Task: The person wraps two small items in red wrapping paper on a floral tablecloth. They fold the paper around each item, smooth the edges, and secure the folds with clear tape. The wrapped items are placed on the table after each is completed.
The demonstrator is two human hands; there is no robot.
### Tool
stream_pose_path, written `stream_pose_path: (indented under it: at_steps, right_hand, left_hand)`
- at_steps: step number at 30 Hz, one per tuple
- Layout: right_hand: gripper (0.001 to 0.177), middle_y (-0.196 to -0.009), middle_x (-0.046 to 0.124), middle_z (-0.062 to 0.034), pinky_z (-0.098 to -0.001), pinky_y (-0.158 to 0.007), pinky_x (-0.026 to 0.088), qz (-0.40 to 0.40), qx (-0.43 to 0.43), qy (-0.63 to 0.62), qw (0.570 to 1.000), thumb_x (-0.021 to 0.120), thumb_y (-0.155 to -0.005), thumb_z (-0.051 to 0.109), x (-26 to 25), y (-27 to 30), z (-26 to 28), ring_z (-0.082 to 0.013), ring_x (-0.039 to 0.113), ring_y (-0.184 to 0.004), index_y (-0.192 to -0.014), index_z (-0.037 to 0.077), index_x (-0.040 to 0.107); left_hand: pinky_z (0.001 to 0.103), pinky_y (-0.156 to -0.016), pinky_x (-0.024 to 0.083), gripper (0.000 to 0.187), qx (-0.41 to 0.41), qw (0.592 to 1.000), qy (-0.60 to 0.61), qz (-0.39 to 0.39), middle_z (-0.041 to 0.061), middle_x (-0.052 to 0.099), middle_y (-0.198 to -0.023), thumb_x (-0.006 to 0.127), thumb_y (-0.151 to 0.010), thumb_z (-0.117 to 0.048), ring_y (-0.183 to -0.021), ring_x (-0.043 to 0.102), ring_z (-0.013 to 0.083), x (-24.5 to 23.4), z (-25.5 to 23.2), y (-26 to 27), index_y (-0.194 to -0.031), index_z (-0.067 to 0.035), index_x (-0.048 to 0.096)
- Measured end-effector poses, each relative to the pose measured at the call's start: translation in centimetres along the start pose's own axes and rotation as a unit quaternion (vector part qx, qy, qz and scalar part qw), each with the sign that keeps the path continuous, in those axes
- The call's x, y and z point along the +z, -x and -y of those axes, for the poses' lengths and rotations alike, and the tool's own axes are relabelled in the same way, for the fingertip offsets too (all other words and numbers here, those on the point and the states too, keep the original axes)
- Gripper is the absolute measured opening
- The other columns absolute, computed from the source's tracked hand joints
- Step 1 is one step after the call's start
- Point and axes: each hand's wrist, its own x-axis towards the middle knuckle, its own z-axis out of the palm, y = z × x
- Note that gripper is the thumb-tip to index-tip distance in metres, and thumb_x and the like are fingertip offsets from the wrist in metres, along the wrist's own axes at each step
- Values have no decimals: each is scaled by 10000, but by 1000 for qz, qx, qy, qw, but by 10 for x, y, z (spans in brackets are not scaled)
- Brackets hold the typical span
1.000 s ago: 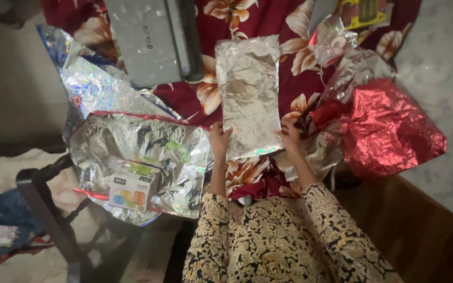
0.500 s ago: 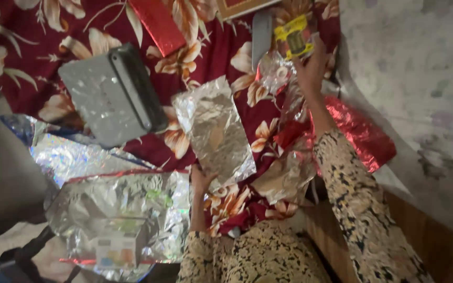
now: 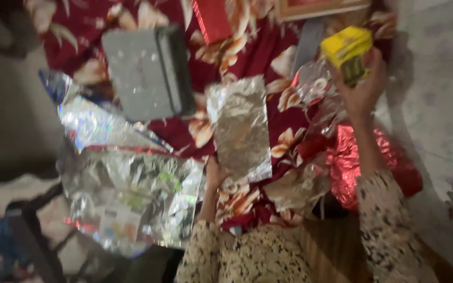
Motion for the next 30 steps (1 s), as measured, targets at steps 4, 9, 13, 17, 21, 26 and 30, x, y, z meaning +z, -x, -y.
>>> stream_pose_path:
  at_steps: [4,9,13,17,21,26,30]
  right_hand:
    - [716,-1240,640,-166,-357,-955,536,184,61,-108,975,861,-807,106,-1,93,86,-239,628,-1132,-1425,20,511]
    - [887,-1386,520,-204,-465,-1026,541,373,-16,-179,910,880,-674,100,55,190,143,-368,540,-1283,-1459,36,472]
    - [946,-1413,470,-211,-508,-1069,492,436,-60,-130,889,916,-715,216,88,225,147,-399,460,-1336,-1497,46,410]
    - [964,-1457,457,-201,-502,-1149,452,427,-70,-149,889,887,-733,155,92,238,141,-402,461,-1374,-1551,67,384]
    - [1026,-1470,429,-220,-540,-1164,377,445,-78,-151,879,908,-656,75,90,232,146,-445,398,-1392,-1542,74,392]
    - [1015,-1452,448,-185,-509,-1203,376,475,-86,-142,864,893,-642,41,83,222,151,-414,393,-1415,-1528,101,402]
    - [1027,-1459,451,-178,-493,-1191,388,458,-93,-143,873,906,-645,39,80,222,156,-400,394,-1423,-1532,110,393]
  left_hand:
    - [450,-900,527,844,-88,996,22,20,209,679,-1120,999,-510,-257,-1052,657,380,8,15,1,-1179,-7,550]
    - [452,-852,515,858,-53,998,29,-6,212,653,-1086,1025,-513,-243,-994,635,380,11,21,5,-1183,-4,545]
    - [400,-802,545,744,-95,987,130,6,174,671,-989,927,-583,-123,-898,649,299,7,18,20,-1235,-36,580]
    - [380,-786,542,728,-16,981,188,-49,138,619,-1082,904,-637,-73,-932,628,247,12,11,37,-1252,0,522]
    - [358,-767,545,638,-80,972,213,-64,126,670,-986,839,-701,-52,-856,659,237,22,18,50,-1261,-31,534]
    - [305,-741,565,440,-85,951,277,-110,89,687,-1005,736,-791,-1,-818,681,194,42,34,73,-1188,-50,553]
    - [301,-729,540,441,-77,907,399,-110,80,607,-978,708,-821,60,-861,617,183,54,31,76,-1195,-40,497]
